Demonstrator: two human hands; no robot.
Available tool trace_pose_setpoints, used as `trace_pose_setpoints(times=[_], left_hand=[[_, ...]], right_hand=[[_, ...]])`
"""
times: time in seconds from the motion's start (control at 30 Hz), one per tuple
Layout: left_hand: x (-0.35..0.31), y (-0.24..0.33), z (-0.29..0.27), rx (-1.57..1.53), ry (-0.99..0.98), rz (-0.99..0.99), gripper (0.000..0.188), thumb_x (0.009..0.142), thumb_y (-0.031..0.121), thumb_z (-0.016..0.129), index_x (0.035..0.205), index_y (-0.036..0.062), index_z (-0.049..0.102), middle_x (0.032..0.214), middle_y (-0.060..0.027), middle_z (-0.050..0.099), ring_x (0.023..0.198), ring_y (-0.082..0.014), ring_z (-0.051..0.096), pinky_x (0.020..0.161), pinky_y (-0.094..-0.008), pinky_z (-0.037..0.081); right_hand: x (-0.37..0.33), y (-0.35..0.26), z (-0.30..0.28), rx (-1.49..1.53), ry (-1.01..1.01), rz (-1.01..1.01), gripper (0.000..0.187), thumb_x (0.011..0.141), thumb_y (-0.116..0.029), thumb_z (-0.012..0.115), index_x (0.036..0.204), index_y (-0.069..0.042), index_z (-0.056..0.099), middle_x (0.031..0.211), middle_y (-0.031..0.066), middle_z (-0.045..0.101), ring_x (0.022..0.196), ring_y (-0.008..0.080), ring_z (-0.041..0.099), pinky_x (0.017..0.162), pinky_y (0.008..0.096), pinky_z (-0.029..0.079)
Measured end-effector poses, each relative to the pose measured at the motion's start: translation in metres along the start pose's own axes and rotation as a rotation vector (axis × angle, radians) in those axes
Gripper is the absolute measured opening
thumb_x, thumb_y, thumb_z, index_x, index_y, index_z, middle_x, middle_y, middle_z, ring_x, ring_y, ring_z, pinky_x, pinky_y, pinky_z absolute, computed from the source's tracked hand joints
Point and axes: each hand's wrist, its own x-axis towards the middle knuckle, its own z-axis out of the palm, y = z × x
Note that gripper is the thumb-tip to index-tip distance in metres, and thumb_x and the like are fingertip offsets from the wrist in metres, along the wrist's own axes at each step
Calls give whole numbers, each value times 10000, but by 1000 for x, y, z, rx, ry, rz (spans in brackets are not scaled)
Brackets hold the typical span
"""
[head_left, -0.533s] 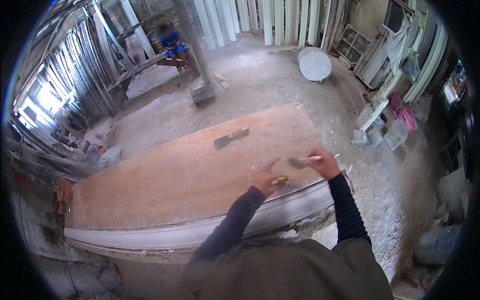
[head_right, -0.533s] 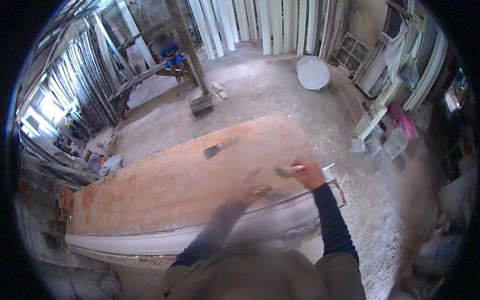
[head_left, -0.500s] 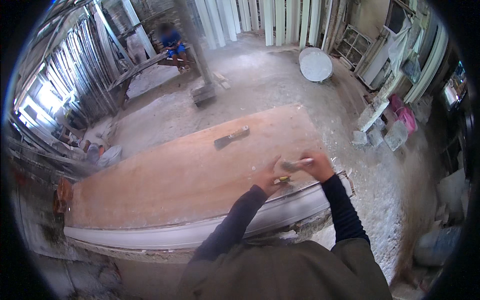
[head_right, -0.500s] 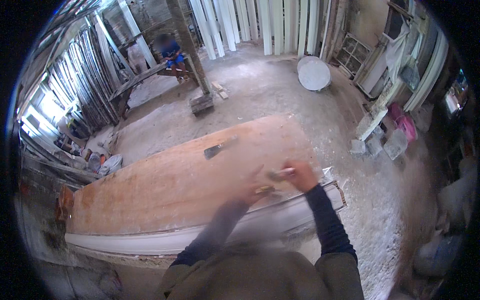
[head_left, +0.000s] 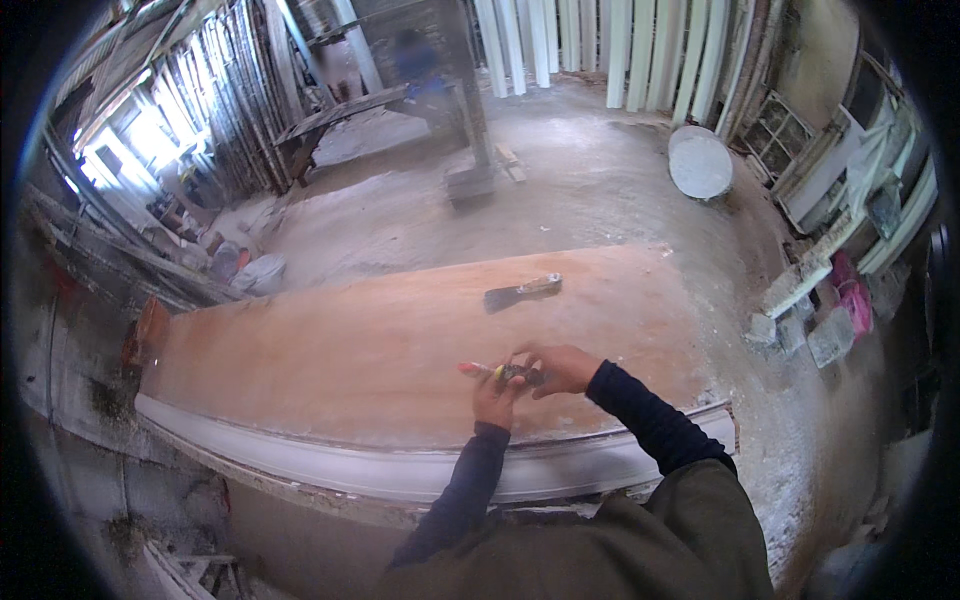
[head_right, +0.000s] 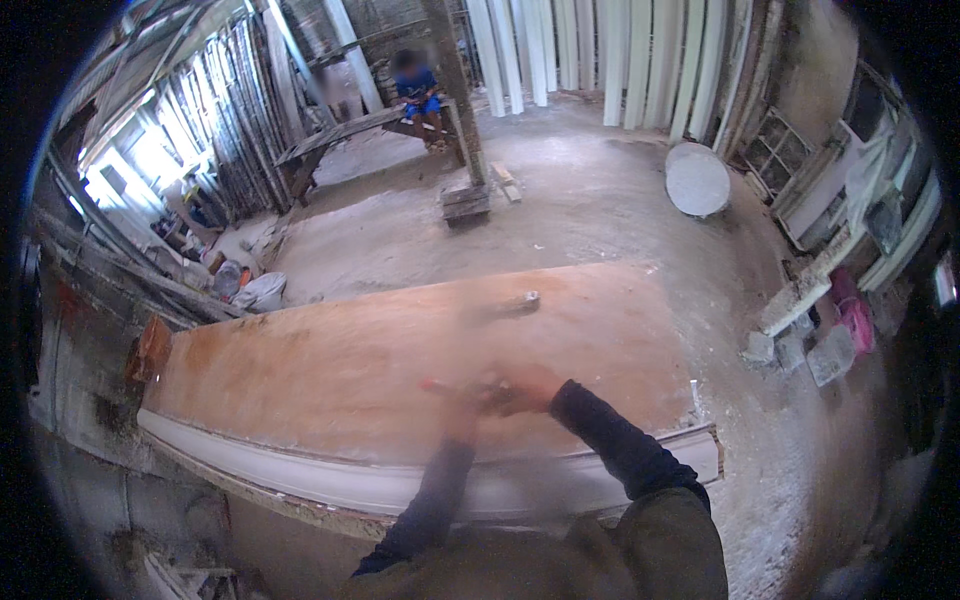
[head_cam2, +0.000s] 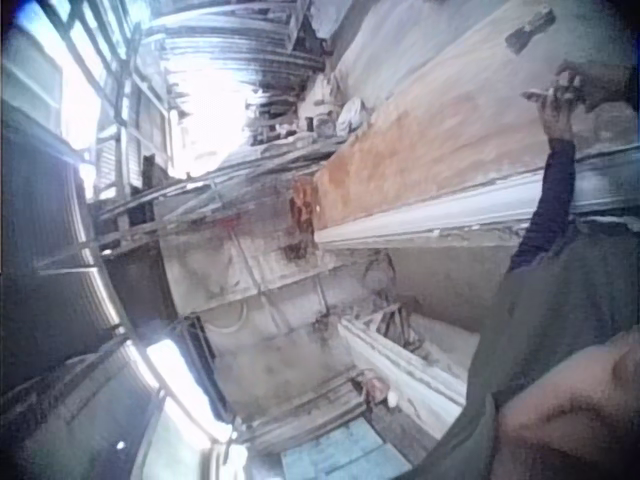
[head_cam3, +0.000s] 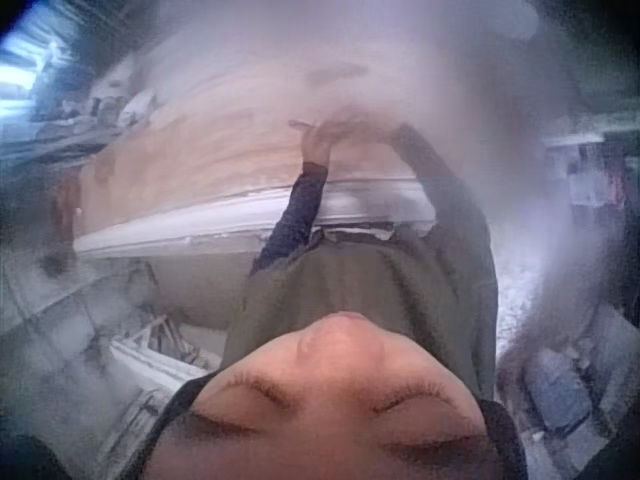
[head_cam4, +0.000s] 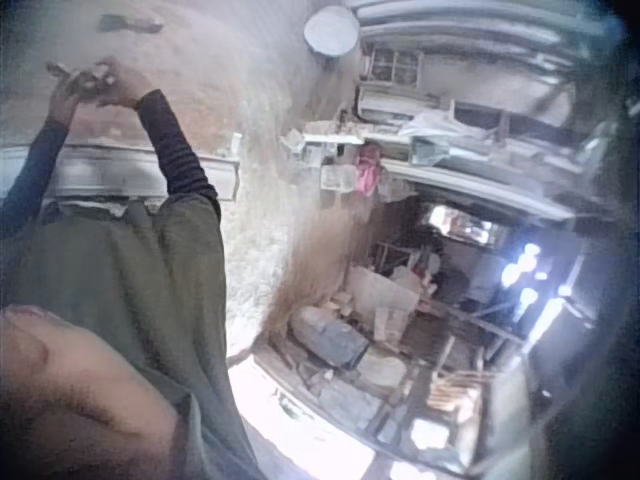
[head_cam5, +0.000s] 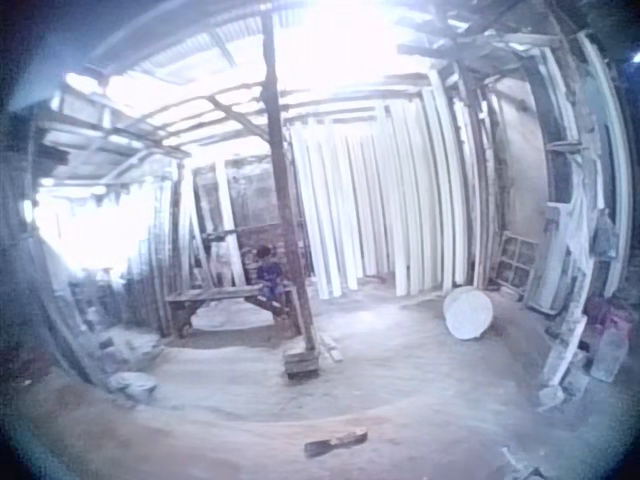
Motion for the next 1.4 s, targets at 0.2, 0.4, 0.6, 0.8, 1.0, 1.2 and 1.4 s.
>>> trace_pose_setpoints(times=[0.2, 0.4, 0.6, 0.8, 1.0, 1.2, 1.4], left_hand=[[2, -83, -48, 536, 171, 87, 429, 805, 265, 586, 1141, 14, 496, 958, -96, 545, 856, -173, 537, 727, -269, 444], [-24, -48, -107, -177, 268, -236, 585, 782, 156, 558, 1295, 87, 285, 1010, -87, 522, 888, -173, 529, 739, -311, 462], [-47, -5, -124, 175, 661, -67, 835, 739, -24, 470, 1353, 138, -72, 1135, -128, 431, 926, -190, 489, 734, -311, 457], [-45, 27, -109, -55, 814, -141, 972, 700, -36, 496, 1321, 245, -196, 1258, -153, 313, 983, -239, 463, 739, -325, 469], [-38, 0, -120, 21, 772, -193, 886, 728, 6, 520, 1336, 227, -86, 1128, -144, 420, 865, -216, 517, 544, -278, 499], [-28, 11, -108, -237, 743, -391, 470, 774, 107, 542, 1160, 156, 278, 918, -89, 504, 626, -209, 540, 474, -321, 487], [-36, -7, -121, -261, 647, -406, 385, 817, 143, 531, 1141, 142, 322, 947, -95, 534, 696, -222, 571, 517, -330, 512]], right_hand=[[56, 30, 10, -447, 3, -219, 342, 715, -223, 642, 993, -70, 516, 851, 94, 600, 790, 194, 587, 682, 361, 451], [49, 137, -114, 446, 508, 123, 260, 743, -55, 581, 989, -2, 516, 830, 84, 601, 760, 163, 587, 674, 283, 482], [38, 279, -172, 450, 1140, 863, 277, 714, -222, 666, 759, 37, 579, 718, 136, 605, 677, 173, 610, 559, 281, 497], [42, 308, -147, -221, 1197, 1093, 689, 575, -242, 766, 1088, 63, 421, 967, 225, 558, 847, 357, 579, 724, 389, 480], [103, 234, -80, -515, 717, 289, 513, 704, -334, 628, 1115, -73, 465, 1093, 133, 496, 1028, 290, 465, 884, 389, 357], [134, 158, -7, -974, 308, 246, 331, 724, -264, 588, 1036, -188, 504, 991, 76, 532, 928, 282, 526, 796, 427, 399], [74, 125, 1, -450, 370, 200, 218, 738, -233, 568, 932, -145, 518, 870, 94, 573, 802, 308, 561, 692, 418, 436]])
